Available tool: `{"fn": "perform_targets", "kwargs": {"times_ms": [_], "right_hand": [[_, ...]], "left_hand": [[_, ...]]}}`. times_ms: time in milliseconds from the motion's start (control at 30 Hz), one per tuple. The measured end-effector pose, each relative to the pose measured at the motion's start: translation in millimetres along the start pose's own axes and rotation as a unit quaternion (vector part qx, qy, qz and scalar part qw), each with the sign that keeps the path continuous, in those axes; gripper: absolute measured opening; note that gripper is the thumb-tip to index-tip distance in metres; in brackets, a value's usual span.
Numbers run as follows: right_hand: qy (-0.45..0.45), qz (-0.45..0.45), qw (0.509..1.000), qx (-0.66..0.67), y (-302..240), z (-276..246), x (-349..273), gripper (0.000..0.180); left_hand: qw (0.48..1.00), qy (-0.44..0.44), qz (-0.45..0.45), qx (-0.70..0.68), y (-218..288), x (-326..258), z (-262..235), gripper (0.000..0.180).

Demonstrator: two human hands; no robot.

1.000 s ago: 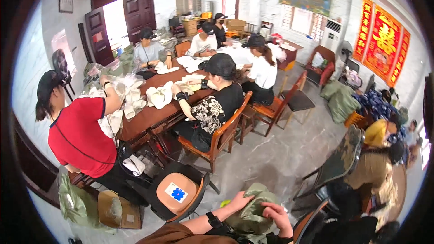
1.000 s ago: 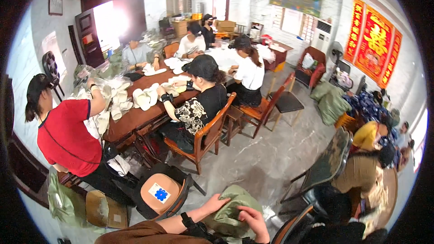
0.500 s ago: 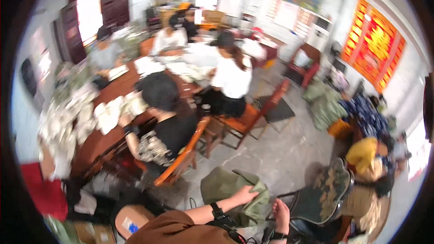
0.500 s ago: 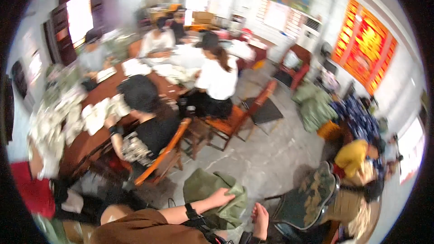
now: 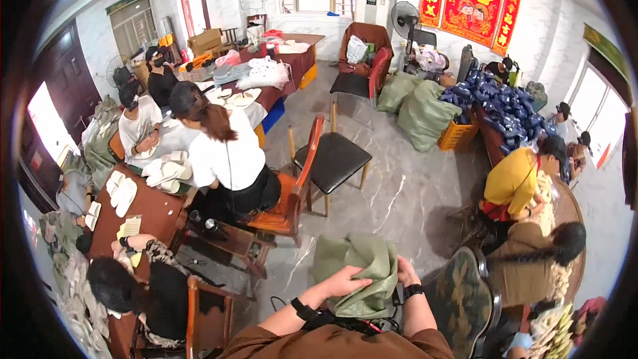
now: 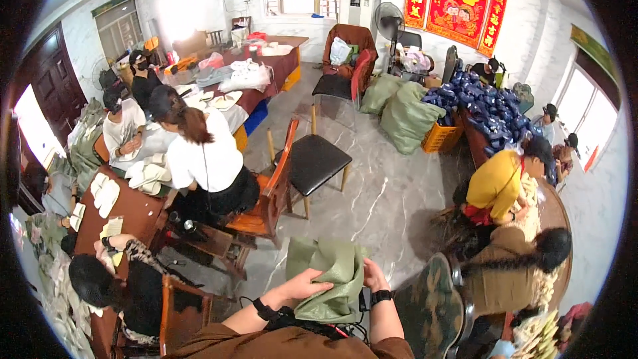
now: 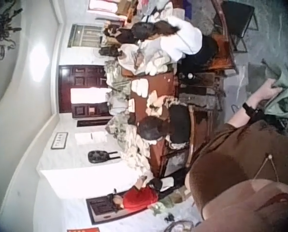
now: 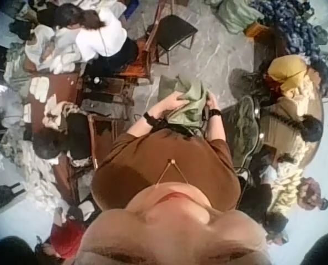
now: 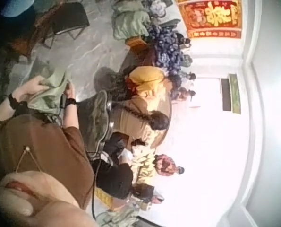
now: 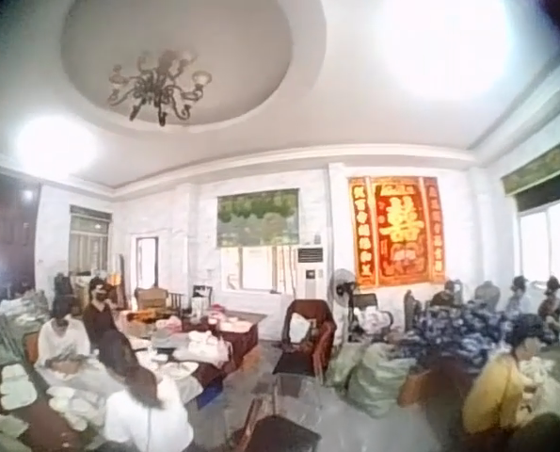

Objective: The recorder gathers white slippers and sandals from bins and bags, then organizes them on a table for inspection and final packaging into plastic bags.

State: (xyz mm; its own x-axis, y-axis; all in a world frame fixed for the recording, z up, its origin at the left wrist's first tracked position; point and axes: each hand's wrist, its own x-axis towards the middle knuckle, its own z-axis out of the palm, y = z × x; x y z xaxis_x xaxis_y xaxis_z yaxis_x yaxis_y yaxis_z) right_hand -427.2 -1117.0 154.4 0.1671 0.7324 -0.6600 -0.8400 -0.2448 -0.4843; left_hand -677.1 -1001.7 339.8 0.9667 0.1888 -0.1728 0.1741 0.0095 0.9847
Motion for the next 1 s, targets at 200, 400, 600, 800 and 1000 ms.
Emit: {"fn": "perform_targets", "kwargs": {"times_ms": [200,400,600,800,1000], "right_hand": [[0.054,-0.217,0.966,0.127,-155.0,12.1,50.6,0.028],[0.074,-0.377,0.907,0.171,-337.0,43.9,62.5,0.029],[0.141,-0.537,0.831,0.004,-477.2,75.2,97.4,0.022],[0.096,-0.480,0.836,-0.248,-569.0,100.7,192.3,0.015],[0.075,-0.242,0.710,-0.657,-670.5,121.1,268.1,0.032]], "left_hand": [[0.996,-0.010,-0.018,-0.084,-15.9,130.5,-89.9,0.035],[0.997,-0.044,0.050,0.041,-24.0,295.9,-172.8,0.045],[0.870,0.020,-0.131,0.475,27.2,443.3,-244.5,0.095],[0.984,0.069,0.020,0.162,104.7,600.0,-304.6,0.081],[0.975,0.150,0.143,0.086,151.0,743.3,-317.4,0.070]]}}
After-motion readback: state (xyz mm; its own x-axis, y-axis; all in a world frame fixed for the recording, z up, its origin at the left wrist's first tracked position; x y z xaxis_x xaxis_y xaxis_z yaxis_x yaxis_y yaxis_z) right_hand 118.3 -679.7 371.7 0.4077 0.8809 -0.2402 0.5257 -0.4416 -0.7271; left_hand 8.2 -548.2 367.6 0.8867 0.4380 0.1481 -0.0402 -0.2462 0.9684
